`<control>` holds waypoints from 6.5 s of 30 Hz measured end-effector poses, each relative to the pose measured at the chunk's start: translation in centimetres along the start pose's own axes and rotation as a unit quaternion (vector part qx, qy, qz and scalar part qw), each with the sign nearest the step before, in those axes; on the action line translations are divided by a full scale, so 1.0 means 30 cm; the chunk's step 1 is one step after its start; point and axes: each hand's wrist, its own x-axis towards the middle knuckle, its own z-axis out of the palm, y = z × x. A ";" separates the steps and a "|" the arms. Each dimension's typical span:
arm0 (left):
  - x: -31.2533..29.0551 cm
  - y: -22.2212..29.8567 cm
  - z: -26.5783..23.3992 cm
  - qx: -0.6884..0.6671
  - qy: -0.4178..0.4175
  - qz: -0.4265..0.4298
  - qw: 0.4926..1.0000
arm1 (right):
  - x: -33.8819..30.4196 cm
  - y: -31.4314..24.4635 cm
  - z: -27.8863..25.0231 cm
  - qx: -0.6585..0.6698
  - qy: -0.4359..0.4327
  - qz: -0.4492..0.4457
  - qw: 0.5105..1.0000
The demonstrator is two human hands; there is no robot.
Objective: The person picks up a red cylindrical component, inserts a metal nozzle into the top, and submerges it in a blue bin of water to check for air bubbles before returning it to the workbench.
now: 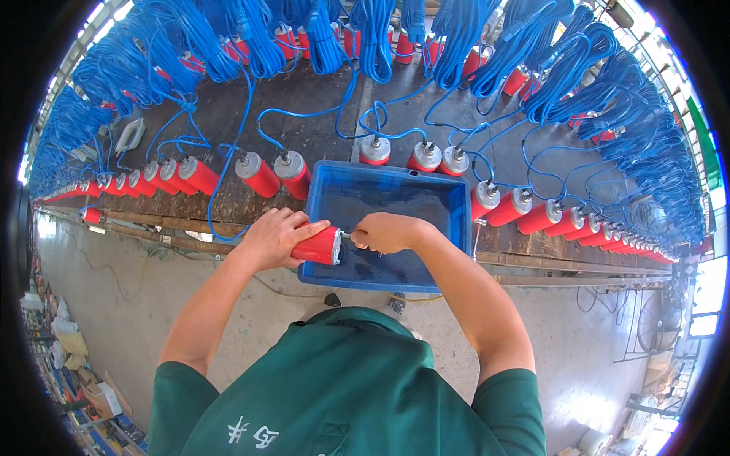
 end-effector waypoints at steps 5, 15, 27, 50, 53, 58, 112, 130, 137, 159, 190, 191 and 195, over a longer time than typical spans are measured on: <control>0.004 0.004 -0.005 0.002 -0.001 0.003 1.000 | 0.016 0.041 0.017 -0.167 0.086 -0.115 0.975; 0.005 0.002 -0.004 -0.010 0.002 -0.002 1.000 | 0.021 0.052 0.014 0.020 0.004 -0.048 0.999; -0.008 -0.006 0.003 0.002 0.005 0.001 1.000 | 0.034 0.071 0.199 0.312 0.200 -0.070 0.926; -0.337 0.071 0.344 -0.426 0.331 -0.487 0.687 | 0.135 -0.092 0.323 0.315 0.222 -0.121 0.915; -0.284 0.072 0.323 -0.751 0.319 -0.349 0.462 | 0.139 -0.105 0.321 0.320 0.218 -0.105 0.916; -0.232 -0.003 0.384 -0.847 0.312 -0.267 0.337 | 0.196 -0.062 0.364 0.279 0.247 -0.149 0.916; 0.098 -0.590 0.252 -0.167 0.267 -0.423 0.850 | -0.299 0.116 0.453 0.460 0.411 0.020 0.786; -0.132 0.010 0.016 -0.609 0.408 -0.385 0.561 | -0.345 0.213 0.375 0.481 0.279 -0.080 0.827; -0.082 0.058 0.197 -0.725 0.339 -0.398 0.450 | -0.362 0.244 0.372 0.479 0.300 -0.061 0.823; -0.098 -0.016 0.273 -0.806 0.222 -0.375 0.401 | -0.076 0.095 0.261 0.160 0.450 -0.195 0.857; -0.078 0.004 0.236 -0.796 0.229 -0.353 0.435 | -0.025 0.145 0.239 0.544 0.314 -0.170 0.759; -0.077 0.004 0.233 -0.796 0.229 -0.354 0.434 | -0.021 0.146 0.243 0.544 0.313 -0.169 0.760; -0.082 0.003 0.228 -0.791 0.228 -0.351 0.446 | -0.033 0.108 0.248 0.427 0.364 -0.100 0.822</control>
